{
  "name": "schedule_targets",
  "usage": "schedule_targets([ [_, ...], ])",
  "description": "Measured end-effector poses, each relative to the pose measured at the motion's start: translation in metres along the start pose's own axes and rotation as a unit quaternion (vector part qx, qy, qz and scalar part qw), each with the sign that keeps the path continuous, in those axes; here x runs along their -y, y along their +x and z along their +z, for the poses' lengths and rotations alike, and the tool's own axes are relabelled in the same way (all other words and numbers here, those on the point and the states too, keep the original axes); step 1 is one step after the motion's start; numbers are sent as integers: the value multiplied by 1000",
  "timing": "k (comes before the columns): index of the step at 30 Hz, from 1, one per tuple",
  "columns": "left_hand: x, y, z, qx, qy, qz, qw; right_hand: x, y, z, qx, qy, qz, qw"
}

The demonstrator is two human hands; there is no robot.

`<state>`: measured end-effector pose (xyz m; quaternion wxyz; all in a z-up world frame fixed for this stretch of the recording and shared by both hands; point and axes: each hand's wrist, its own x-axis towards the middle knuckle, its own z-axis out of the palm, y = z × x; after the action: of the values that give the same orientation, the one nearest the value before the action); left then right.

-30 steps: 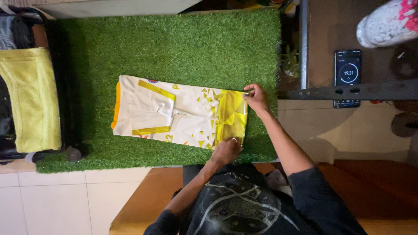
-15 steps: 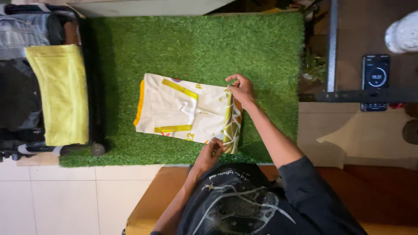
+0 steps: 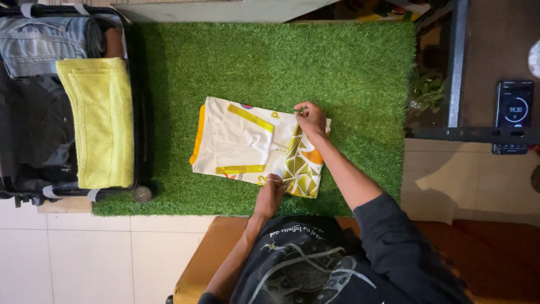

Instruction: The person picks up a white shirt with yellow patterns from a pile, spreads it out on a green surface, and folds it into a small rectangle before placing it into an open suitcase alongside other folded garments.

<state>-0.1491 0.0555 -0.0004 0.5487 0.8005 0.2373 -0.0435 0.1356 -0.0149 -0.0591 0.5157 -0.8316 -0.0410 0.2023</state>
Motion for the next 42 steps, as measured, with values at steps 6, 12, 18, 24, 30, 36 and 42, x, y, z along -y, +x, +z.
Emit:
schedule_targets([
  [6, -6, -1, -6, 7, 39, -24, 999, 16, -2, -1, 23, 12, 2, 1000],
  [12, -26, 1, -11, 32, 183, -67, 980, 33, -14, -21, 55, -8, -79, 995],
  [18, -60, 7, -8, 27, 250, -11, 968, 41, -33, -48, 25, -148, -237, 960],
  [24, -95, 26, 43, -46, 323, 83, 942, 22, -39, -54, 77, -276, -434, 854],
  [30, -77, 41, 85, -134, 384, 111, 907, 6, -38, -63, 234, -330, -463, 789],
  [36, -72, 38, 89, -125, 391, 66, 910, 13, -20, -73, 294, -337, -479, 755],
  [42, -71, 29, 79, -133, 366, 69, 918, -2, 11, -73, 256, -381, -472, 752],
])
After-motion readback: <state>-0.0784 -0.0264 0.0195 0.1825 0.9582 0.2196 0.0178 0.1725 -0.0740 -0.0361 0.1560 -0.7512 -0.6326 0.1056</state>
